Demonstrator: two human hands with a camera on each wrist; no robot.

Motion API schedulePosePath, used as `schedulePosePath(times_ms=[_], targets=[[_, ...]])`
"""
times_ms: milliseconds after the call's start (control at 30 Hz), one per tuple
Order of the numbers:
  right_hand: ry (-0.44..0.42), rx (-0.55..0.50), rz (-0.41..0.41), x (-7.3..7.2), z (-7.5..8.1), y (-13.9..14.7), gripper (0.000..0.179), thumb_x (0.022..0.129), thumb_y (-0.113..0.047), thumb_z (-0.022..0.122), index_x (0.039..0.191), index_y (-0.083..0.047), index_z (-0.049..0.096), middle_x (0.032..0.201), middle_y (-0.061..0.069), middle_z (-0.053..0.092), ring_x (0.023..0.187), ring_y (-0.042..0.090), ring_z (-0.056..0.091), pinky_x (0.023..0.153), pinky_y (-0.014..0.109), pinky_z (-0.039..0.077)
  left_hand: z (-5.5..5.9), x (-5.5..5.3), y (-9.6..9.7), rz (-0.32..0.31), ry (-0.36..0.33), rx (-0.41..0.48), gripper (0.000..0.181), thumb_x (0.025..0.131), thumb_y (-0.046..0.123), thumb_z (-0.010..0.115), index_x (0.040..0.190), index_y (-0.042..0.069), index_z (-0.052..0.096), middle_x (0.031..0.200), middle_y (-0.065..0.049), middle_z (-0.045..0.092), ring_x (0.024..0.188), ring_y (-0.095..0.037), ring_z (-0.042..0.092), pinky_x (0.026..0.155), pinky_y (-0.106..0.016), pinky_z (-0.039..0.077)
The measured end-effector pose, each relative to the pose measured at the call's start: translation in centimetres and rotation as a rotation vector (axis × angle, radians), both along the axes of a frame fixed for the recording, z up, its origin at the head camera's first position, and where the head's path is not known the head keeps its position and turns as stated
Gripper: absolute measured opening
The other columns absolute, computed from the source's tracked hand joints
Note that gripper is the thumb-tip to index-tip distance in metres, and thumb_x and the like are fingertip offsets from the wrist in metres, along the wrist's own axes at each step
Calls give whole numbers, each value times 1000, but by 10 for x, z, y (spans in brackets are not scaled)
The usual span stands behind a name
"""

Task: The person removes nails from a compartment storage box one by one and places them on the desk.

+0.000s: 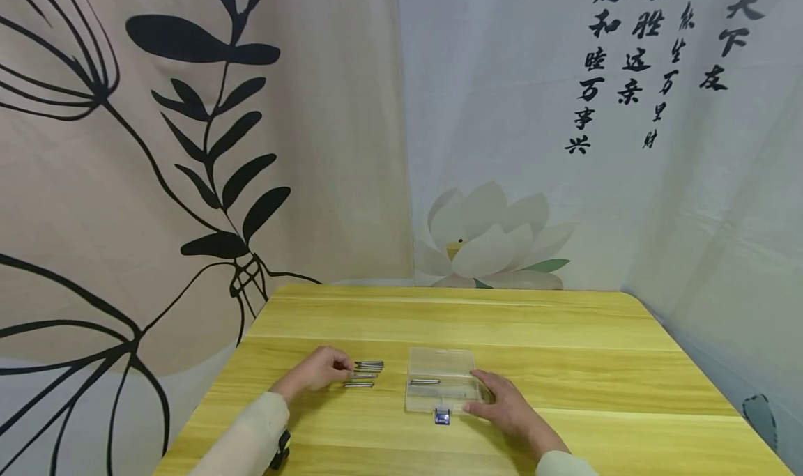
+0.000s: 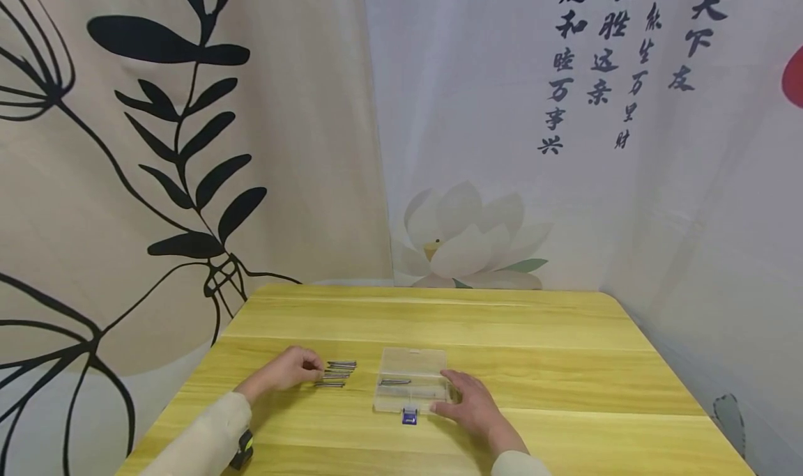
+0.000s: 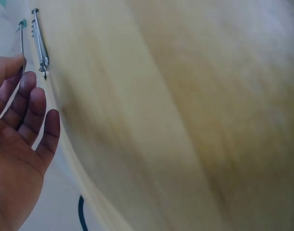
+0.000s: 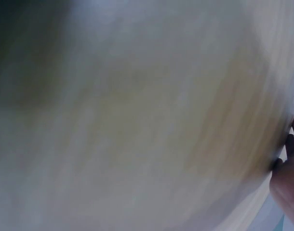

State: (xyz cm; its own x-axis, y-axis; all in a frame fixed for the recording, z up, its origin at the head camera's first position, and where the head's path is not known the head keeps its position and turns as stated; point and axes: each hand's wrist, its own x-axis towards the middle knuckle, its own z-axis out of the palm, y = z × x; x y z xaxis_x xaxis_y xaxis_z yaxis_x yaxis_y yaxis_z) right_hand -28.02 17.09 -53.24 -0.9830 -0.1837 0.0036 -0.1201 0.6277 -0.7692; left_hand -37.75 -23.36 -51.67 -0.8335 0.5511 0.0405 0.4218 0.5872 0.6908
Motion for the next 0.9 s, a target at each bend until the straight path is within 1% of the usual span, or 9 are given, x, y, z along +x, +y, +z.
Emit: schedulePosePath(times_ms=[200, 467, 633, 800, 900], targets=[[-5, -8, -1, 1, 1, 0, 73, 85, -36, 79, 145, -8, 49, 148, 31, 37, 136, 55, 28, 105, 71, 22, -1, 0, 2, -5, 15, -21, 6, 93, 11, 70, 90, 11, 75, 85, 5, 68, 71, -11, 54, 62, -28, 46], [1, -9, 5, 0, 0, 0, 72, 85, -37, 78, 145, -8, 49, 148, 30, 38, 136, 55, 28, 104, 72, 21, 0, 0, 4, 4, 0, -36, 8, 93, 11, 70, 87, 11, 75, 85, 4, 67, 68, -11, 53, 59, -27, 45], [3, -9, 4, 0, -1, 0, 72, 85, -37, 78, 145, -8, 49, 148, 30, 37, 136, 55, 28, 105, 72, 21, 1, 0, 2, 25, -11, -41, 7, 93, 14, 70, 90, 12, 76, 86, 4, 68, 69, -12, 56, 59, -28, 47], [9, -11, 8, 0, -1, 0, 72, 85, -37, 78, 145, -8, 49, 148, 31, 38, 136, 55, 29, 105, 71, 21, 3, -1, 1, 30, -25, -34, 7, 94, 14, 70, 91, 11, 76, 85, 3, 69, 69, -12, 56, 59, -28, 47], [15, -13, 10, 1, 0, 0, 72, 85, -37, 78, 145, -7, 50, 147, 31, 39, 136, 54, 30, 106, 71, 21, 5, -2, 1, 33, -16, -33, 7, 93, 14, 70, 92, 10, 75, 84, 5, 68, 71, -11, 56, 61, -28, 48]])
